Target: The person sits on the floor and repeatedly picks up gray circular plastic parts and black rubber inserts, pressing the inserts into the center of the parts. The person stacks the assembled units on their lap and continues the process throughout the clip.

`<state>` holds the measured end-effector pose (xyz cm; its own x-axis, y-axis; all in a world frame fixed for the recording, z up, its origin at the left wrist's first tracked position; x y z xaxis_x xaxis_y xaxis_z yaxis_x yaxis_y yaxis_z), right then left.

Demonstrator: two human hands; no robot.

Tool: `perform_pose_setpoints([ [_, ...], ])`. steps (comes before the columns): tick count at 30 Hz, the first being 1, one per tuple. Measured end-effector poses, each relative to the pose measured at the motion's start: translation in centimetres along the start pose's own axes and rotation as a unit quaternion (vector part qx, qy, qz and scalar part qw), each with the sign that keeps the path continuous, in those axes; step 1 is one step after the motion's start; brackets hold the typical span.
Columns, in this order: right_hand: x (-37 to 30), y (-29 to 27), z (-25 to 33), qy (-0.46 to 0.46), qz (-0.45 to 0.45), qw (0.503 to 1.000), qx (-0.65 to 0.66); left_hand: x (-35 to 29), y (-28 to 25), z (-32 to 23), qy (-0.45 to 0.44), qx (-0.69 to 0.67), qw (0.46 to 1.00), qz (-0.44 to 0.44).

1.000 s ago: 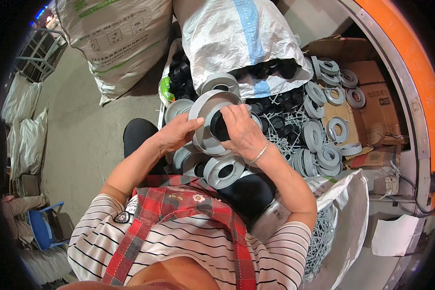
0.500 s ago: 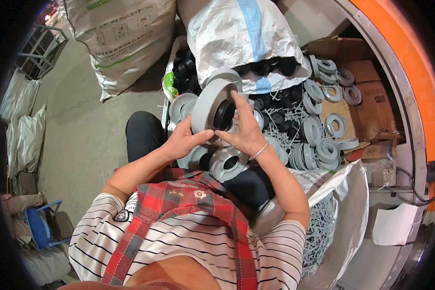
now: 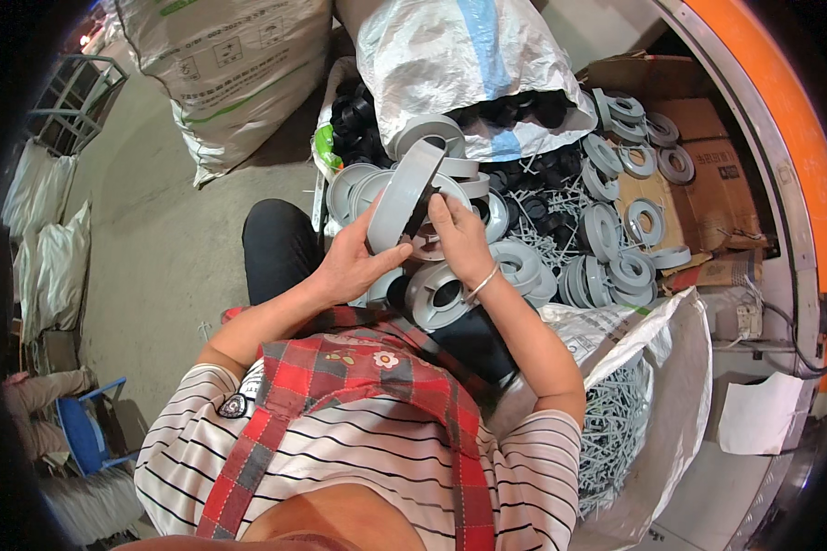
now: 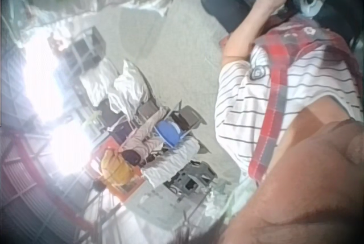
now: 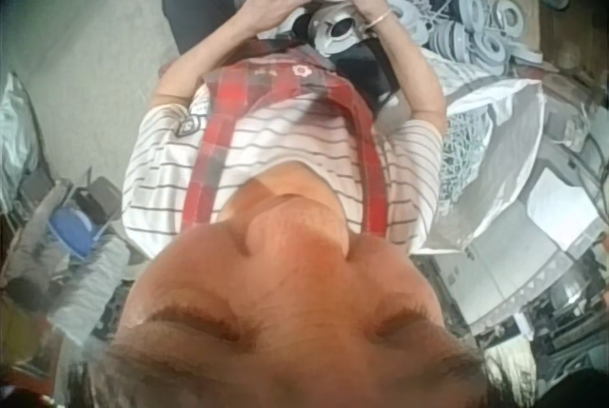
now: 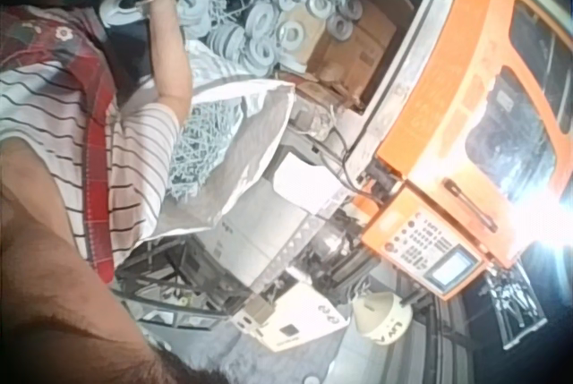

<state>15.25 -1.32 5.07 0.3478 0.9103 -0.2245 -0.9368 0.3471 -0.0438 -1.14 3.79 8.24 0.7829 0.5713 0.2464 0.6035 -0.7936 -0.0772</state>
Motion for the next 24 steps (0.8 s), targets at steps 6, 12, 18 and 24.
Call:
perform_pose_setpoints([
  [6,-2.7,-0.3,3.7,-0.243,-0.063,0.968,0.01,-0.3,0.1,-0.2,-0.006,0.013,1.0,-0.011],
  [12,-1.5,0.3,3.0,-0.221,-0.026,0.973,0.054,-0.5,0.6,-0.6,0.0,0.017,1.0,0.01],
  [18,-1.3,0.4,3.3,-0.221,-0.018,0.972,0.081,-0.6,0.6,-0.3,-0.028,-0.023,0.999,0.019],
  [24,-0.9,-0.1,1.9,-0.179,-0.043,0.978,0.1,-0.5,0.9,-0.4,-0.042,-0.059,0.997,0.001],
])
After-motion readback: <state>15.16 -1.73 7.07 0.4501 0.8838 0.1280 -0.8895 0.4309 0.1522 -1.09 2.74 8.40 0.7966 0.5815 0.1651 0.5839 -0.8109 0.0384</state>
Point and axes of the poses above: each hand's wrist, its own x-axis towards the middle knuckle, its own y-axis out of the palm, z = x × y, the point moved 5 cm from there along x, towards the middle knuckle, and after that the axes turned 4 degrees about y, right-handed, at the moved point
